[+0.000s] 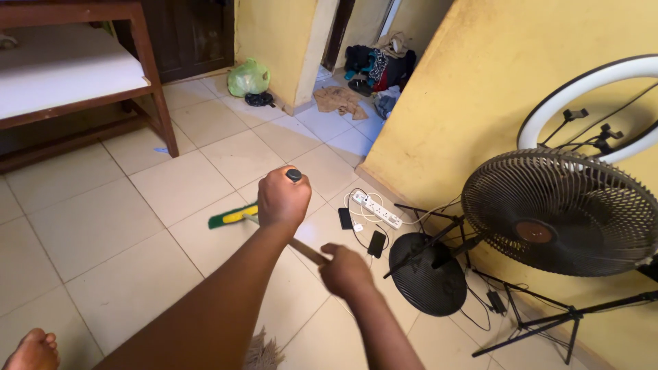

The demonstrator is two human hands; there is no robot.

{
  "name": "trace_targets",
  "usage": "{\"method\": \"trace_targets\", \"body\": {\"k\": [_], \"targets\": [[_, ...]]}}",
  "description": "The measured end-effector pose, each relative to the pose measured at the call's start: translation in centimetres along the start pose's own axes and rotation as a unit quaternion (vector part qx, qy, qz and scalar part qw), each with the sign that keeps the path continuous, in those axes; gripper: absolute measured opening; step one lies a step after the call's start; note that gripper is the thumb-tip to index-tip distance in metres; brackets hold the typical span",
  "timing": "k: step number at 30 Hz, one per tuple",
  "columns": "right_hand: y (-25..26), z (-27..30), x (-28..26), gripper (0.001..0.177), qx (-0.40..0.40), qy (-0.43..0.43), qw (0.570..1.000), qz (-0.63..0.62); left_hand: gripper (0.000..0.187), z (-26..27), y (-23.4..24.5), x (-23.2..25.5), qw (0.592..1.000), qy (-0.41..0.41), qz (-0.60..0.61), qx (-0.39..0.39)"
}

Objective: The recorder is attempting to assemble or fix a mop and broom handle by screwing parts together.

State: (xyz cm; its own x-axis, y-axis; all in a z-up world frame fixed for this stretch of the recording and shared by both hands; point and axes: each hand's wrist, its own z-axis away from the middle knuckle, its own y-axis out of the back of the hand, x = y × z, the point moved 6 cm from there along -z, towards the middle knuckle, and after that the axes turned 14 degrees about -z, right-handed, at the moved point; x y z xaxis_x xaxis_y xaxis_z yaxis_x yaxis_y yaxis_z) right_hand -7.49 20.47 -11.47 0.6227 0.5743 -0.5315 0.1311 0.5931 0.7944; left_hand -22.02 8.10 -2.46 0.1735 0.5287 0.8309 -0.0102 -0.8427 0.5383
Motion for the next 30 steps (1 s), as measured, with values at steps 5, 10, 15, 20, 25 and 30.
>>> {"method": "trace_targets", "body": {"k": [5,10,15,20,25,30], "targets": [[8.8,2.1,-4.9,0.050,-0.009,-0.048,0.998,0.028,0.021,-0.2,1.3,-0.1,0.999,0.030,0.002,-0.017],[11.0,3.0,-6.5,0.048,-0.027,-0.090,0.996,0.002,0.024,-0.4,1.9,-0.2,0.999,0.045,-0.012,-0.027],[5.5,-1.6,-4.1,0.027,-0.116,0.032,0.966,0.228,0.022,-0.2,1.5,-0.1,0.999,0.036,-0.014,-0.021],[1.7,-3.0,-0.6,0.023,-0.049,0.045,0.986,0.150,0.023,0.5,0.9,0.3,0.999,0.021,-0.019,-0.028],[6.1,0.1,-1.8,0.022,-0.075,-0.046,0.996,0.010,0.022,0.7,1.0,0.2,0.999,0.014,-0.022,-0.027],[11.1,2.4,-4.5,0.024,-0.104,-0.099,0.981,0.130,0.022,1.4,2.3,0.5,0.998,0.055,-0.017,-0.039]]}}
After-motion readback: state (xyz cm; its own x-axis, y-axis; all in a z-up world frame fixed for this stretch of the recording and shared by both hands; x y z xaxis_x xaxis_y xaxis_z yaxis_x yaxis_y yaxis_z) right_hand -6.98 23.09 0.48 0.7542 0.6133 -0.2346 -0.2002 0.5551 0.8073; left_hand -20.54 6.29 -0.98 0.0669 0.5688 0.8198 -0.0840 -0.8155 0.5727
